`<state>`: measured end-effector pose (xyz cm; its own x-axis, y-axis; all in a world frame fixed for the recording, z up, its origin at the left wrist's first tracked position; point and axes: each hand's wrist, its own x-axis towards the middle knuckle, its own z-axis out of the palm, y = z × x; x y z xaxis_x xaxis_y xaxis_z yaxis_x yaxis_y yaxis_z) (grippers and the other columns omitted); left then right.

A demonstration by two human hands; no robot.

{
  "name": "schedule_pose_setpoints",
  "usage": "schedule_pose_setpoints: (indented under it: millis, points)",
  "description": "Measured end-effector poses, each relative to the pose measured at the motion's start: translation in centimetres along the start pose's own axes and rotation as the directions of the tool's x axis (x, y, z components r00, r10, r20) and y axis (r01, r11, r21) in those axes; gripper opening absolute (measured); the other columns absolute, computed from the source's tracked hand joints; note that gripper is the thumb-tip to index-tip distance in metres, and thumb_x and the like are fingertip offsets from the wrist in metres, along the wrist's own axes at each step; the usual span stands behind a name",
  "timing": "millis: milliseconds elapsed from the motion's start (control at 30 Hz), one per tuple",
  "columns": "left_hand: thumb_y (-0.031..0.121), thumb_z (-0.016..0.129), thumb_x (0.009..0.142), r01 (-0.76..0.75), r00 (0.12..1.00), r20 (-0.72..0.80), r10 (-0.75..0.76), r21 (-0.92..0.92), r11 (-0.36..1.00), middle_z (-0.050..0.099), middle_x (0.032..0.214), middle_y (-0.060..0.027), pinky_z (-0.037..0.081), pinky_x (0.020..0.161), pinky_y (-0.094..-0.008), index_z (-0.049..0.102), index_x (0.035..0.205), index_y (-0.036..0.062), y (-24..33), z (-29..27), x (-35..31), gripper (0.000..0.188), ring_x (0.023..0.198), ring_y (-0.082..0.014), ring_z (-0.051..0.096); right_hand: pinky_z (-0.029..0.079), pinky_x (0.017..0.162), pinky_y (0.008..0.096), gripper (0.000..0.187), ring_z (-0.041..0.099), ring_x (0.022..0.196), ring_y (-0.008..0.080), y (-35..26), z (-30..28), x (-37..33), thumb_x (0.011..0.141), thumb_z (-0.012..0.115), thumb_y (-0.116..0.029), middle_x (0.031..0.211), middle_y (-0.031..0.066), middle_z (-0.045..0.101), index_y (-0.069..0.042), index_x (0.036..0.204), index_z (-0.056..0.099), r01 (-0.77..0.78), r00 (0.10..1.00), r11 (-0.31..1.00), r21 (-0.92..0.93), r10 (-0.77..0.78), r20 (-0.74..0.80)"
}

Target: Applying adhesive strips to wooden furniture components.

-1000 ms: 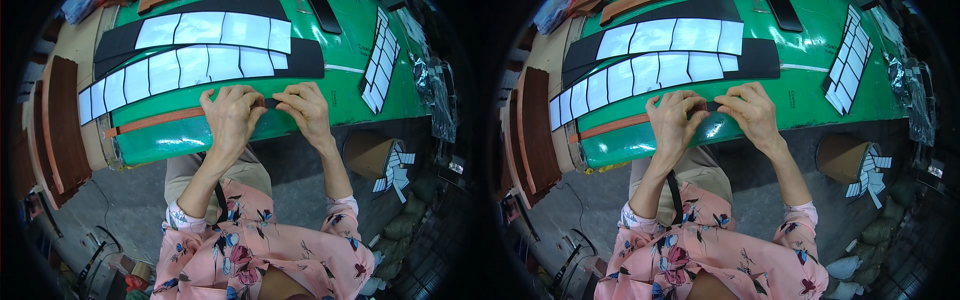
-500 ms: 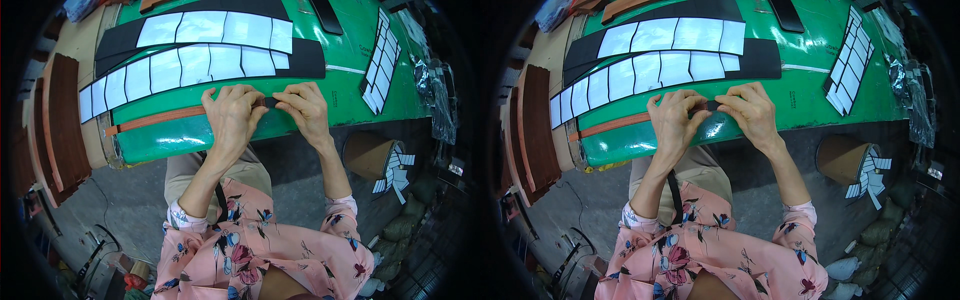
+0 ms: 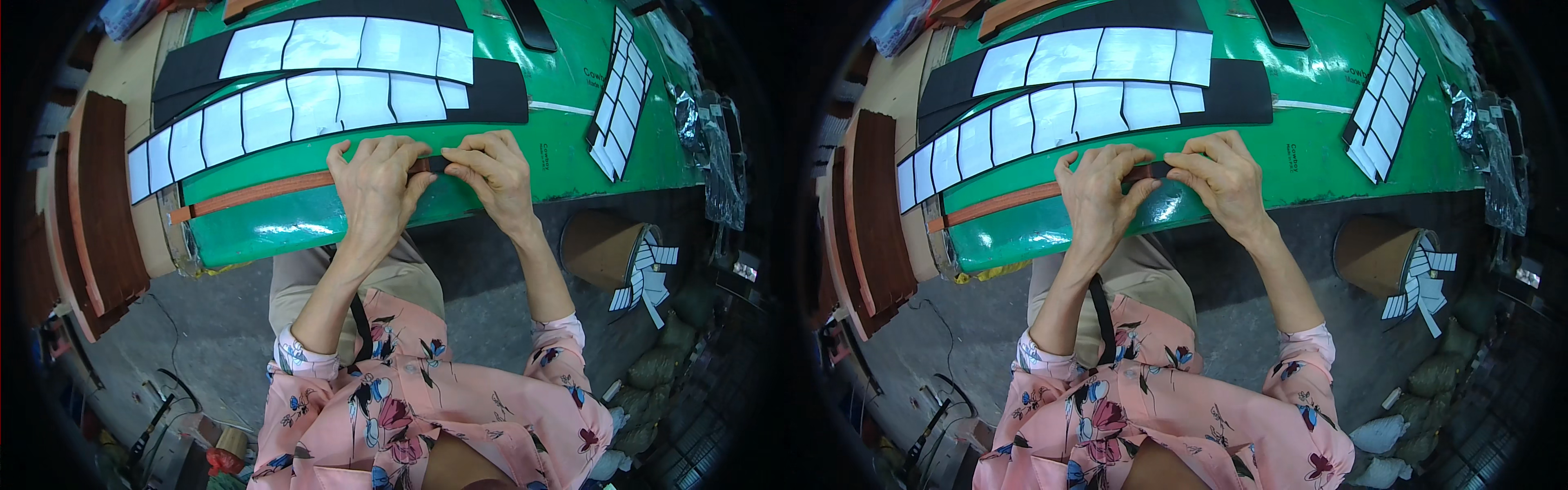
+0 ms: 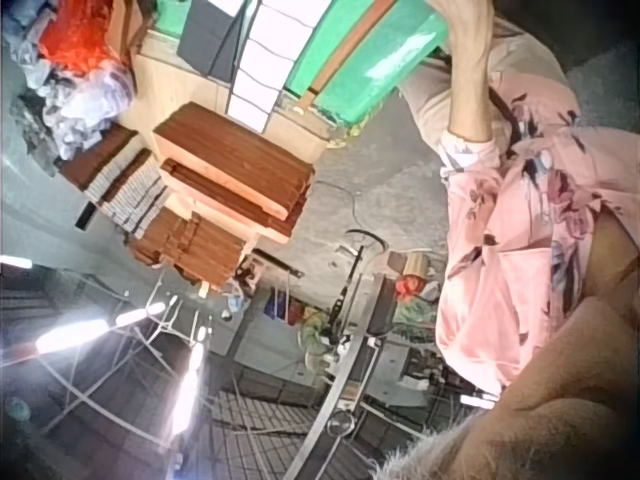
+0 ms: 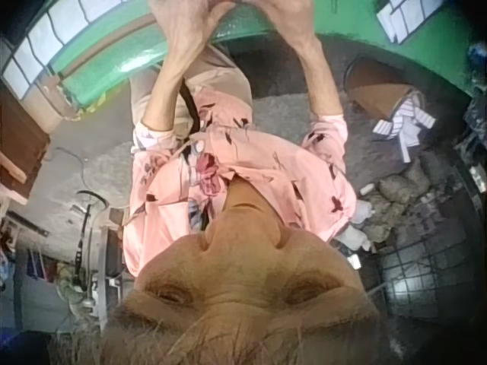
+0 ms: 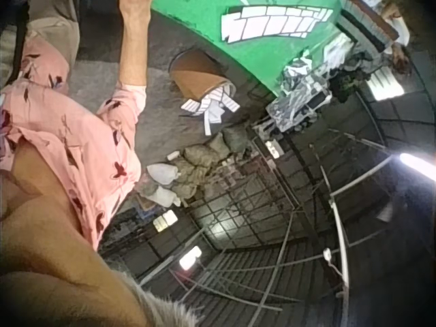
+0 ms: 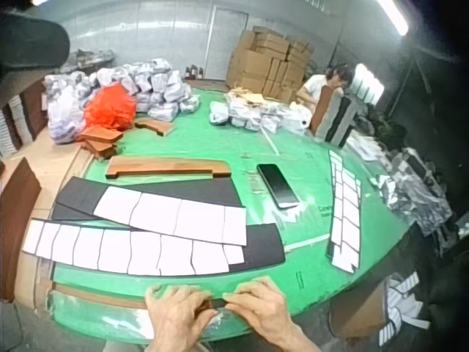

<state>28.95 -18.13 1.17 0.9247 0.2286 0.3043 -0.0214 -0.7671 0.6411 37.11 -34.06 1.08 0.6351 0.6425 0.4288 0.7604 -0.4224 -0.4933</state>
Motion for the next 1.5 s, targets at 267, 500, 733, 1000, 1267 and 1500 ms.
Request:
schedule_pose_setpoints:
  millis: [267, 500, 733, 1000, 1267, 1500]
  points:
    - [0.02, 0.071, 0.073, -0.076, 0.997, -0.012, 0.075, -0.023, 0.997, 0.065, 0.089, 0.0014, 0.028, 0.089, -0.0426, 0.068, 0.093, 0.0143, -0.2, 0.0, -0.1, 0.021, 0.088, -0.0162, 0.057, 0.047, 0.077, 0.0342, 0.03, 0.057, 0.092, 0.0251, 1.5, -1.5, -1.1, 0.069, 0.073, -0.011, 0.097, 0.0081, 0.064, -0.007, 0.099, 0.069, -0.177, 0.984, 0.973, 0.151, 0.178, 0.003]
    - [0.02, 0.069, 0.076, -0.098, 0.995, -0.026, 0.099, 0.026, 0.995, 0.065, 0.088, 0.001, 0.03, 0.087, -0.041, 0.068, 0.094, 0.0134, -0.2, 0.3, -0.2, 0.019, 0.085, -0.016, 0.058, 0.047, 0.075, 0.0331, 0.023, 0.058, 0.089, 0.0234, 1.1, -1.0, -1.5, 0.072, 0.072, -0.01, 0.093, 0.0086, 0.065, -0.005, 0.094, 0.069, -0.177, 0.984, 0.972, 0.156, 0.176, 0.023]
    - [0.019, 0.068, 0.076, -0.14, 0.988, -0.056, 0.143, 0.055, 0.989, 0.065, 0.087, 0.0012, 0.033, 0.085, -0.0421, 0.068, 0.093, 0.0132, -0.3, 0.2, -0.3, 0.018, 0.082, -0.0156, 0.058, 0.048, 0.07, 0.0327, 0.02, 0.059, 0.083, 0.0237, 0.8, -1.0, -1.2, 0.07, 0.073, -0.009, 0.087, 0.0079, 0.064, -0.004, 0.088, 0.068, -0.089, 0.994, 0.992, 0.091, 0.094, -0.05]
    - [0.021, 0.07, 0.073, -0.153, 0.984, -0.081, 0.158, 0.062, 0.986, 0.065, 0.086, 0.0016, 0.033, 0.085, -0.0412, 0.069, 0.093, 0.0155, -0.6, 0.5, -0.2, 0.02, 0.081, -0.0149, 0.059, 0.048, 0.07, 0.0318, 0.021, 0.059, 0.083, 0.0222, 1.2, -0.7, -1.5, 0.068, 0.074, -0.008, 0.087, 0.0068, 0.065, -0.005, 0.088, 0.07, -0.119, 0.99, 0.985, 0.127, 0.127, -0.056]
    - [0.02, 0.07, 0.073, -0.202, 0.974, -0.087, 0.21, 0.095, 0.975, 0.065, 0.087, 0.0018, 0.034, 0.084, -0.0409, 0.069, 0.094, 0.0161, -0.9, 0.8, -0.4, 0.021, 0.081, -0.0139, 0.059, 0.049, 0.068, 0.0289, 0.022, 0.06, 0.082, 0.0193, 1.0, -0.7, -1.8, 0.07, 0.073, -0.005, 0.09, 0.0069, 0.065, -0.005, 0.092, 0.071, -0.06, 0.995, 0.996, 0.069, 0.065, -0.072]
    - [0.015, 0.072, 0.068, -0.279, 0.941, -0.161, 0.297, 0.125, 0.952, 0.063, 0.082, 0.0028, 0.036, 0.081, -0.0421, 0.064, 0.088, 0.0136, -1.1, 1.4, -0.3, 0.022, 0.075, -0.0145, 0.058, 0.049, 0.066, 0.0299, 0.021, 0.06, 0.079, 0.0205, 0.8, -0.2, -2.2, 0.07, 0.073, -0.004, 0.088, 0.0072, 0.064, -0.004, 0.091, 0.069, -0.034, 0.992, 0.999, 0.041, 0.038, -0.121]
